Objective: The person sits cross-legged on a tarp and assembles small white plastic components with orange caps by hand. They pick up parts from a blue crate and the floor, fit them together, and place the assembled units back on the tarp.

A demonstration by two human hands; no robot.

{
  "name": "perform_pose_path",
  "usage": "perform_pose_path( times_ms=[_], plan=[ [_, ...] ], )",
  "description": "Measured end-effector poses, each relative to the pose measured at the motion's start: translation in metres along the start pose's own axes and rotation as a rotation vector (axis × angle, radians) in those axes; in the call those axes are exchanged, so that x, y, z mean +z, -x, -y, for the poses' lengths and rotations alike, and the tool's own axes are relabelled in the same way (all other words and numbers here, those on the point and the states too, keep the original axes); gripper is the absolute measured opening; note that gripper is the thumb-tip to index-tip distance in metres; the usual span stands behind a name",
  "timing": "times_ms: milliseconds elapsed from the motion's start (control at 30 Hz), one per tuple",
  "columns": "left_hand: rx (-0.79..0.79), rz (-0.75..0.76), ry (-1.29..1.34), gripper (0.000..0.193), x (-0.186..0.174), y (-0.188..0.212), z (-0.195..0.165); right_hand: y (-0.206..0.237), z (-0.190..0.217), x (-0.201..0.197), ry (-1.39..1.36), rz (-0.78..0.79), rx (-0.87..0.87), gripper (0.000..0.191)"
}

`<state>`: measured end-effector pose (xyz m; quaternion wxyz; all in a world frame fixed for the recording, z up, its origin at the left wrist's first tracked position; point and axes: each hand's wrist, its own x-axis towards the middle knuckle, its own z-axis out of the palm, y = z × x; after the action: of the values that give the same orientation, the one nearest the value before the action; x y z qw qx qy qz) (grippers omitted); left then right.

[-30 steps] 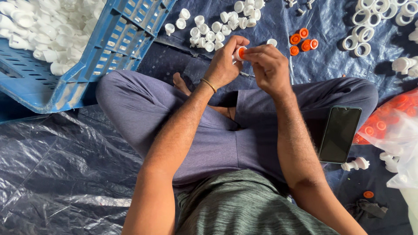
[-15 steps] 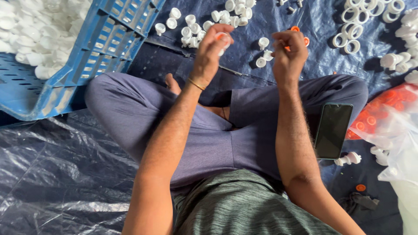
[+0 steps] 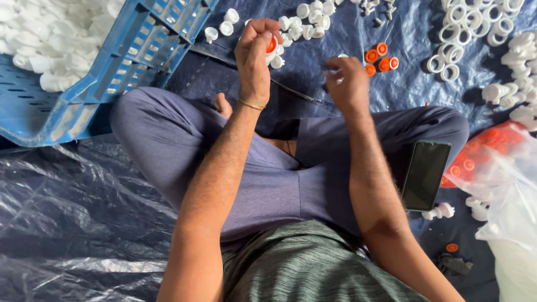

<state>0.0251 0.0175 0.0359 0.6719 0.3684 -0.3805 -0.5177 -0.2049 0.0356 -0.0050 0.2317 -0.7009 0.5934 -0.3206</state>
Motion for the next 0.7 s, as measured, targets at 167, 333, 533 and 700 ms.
perform_pose_path(
  times_ms=[167,333,533,700],
  plan=[
    [0.015,-0.112,0.019,0.022,-0.006,-0.010,0.009,-0.002,0.052,0.044,0.194,0.135,-0.416,0.047],
    [-0.008,-0.079,-0.041,0.023,-0.005,-0.010,0.019,-0.005,0.063,0.069,0.243,0.191,-0.426,0.053],
    [-0.029,-0.038,-0.058,0.019,-0.004,-0.011,0.025,-0.006,0.048,0.070,0.256,0.119,-0.302,0.043],
    [-0.045,-0.021,-0.089,0.016,0.001,-0.002,0.024,-0.002,0.053,0.069,0.251,0.083,-0.286,0.043]
  ],
)
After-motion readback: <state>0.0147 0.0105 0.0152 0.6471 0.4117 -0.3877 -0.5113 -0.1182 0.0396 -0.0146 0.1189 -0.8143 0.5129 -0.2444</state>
